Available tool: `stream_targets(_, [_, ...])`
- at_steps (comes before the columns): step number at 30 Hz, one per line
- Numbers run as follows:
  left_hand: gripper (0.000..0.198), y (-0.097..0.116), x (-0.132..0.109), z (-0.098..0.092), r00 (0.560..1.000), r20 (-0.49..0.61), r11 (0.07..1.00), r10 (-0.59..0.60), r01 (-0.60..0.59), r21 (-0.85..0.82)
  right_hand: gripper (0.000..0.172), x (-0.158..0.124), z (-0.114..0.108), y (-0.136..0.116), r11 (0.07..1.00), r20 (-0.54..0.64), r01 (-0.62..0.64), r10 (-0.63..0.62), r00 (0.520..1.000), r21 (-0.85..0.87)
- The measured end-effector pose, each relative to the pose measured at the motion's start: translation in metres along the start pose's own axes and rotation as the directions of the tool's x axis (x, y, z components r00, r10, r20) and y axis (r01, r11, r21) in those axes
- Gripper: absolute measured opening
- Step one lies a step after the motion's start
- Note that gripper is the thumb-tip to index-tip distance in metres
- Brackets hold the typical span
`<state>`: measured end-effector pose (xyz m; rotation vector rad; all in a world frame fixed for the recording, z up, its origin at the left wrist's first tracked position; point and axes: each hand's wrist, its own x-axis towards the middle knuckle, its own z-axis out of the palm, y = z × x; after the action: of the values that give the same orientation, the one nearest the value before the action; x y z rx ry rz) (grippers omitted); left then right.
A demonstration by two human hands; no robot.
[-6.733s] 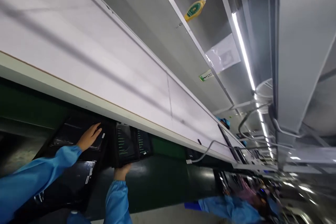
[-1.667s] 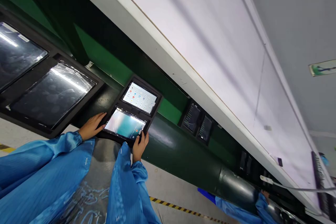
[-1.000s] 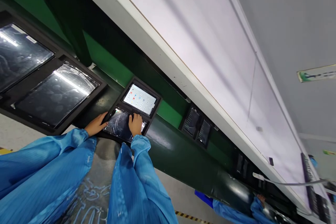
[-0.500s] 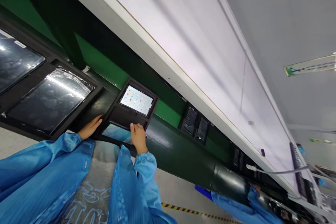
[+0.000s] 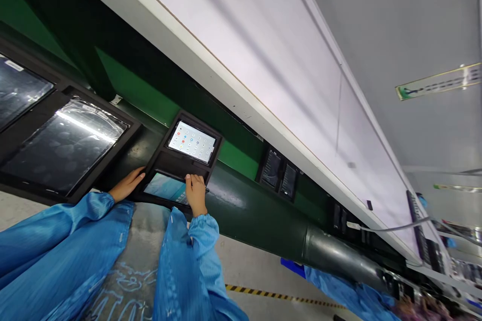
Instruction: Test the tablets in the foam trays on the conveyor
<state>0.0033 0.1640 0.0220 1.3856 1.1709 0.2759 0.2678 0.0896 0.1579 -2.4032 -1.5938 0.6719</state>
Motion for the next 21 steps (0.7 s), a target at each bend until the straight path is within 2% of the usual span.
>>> stream_targets(6, [0.058, -0.005, 0.003, -0.001, 1.0, -0.009, 1.0, -0.014, 0.014, -0.016, 0.039, 0.05, 0.023, 0.015, 0.999, 0.06, -0.002, 0.004, 0.998, -0.039])
stream_targets(10, [0.059, -0.009, 0.001, -0.002, 1.0, -0.014, 0.999, -0.025, 0.025, -0.019, 0.04, 0.057, 0.032, 0.023, 0.999, 0.067, -0.021, 0.023, 0.998, -0.037])
stream_targets(13, [0.065, -0.012, -0.003, -0.002, 0.999, -0.005, 0.999, -0.032, 0.032, -0.008, 0.038, 0.044, 0.033, 0.032, 1.0, 0.062, -0.02, 0.02, 0.998, -0.01])
stream_targets(17, [0.081, -0.012, -0.006, 0.0, 0.999, 0.039, 1.0, -0.013, 0.013, 0.017, 0.045, 0.003, 0.039, 0.038, 0.999, 0.042, -0.048, 0.048, 0.998, 0.008])
stream_targets(21, [0.094, -0.012, -0.003, 0.001, 0.998, 0.057, 0.999, 0.002, -0.004, 0.043, 0.046, -0.043, 0.055, 0.03, 1.0, 0.138, -0.014, 0.012, 0.99, 0.016])
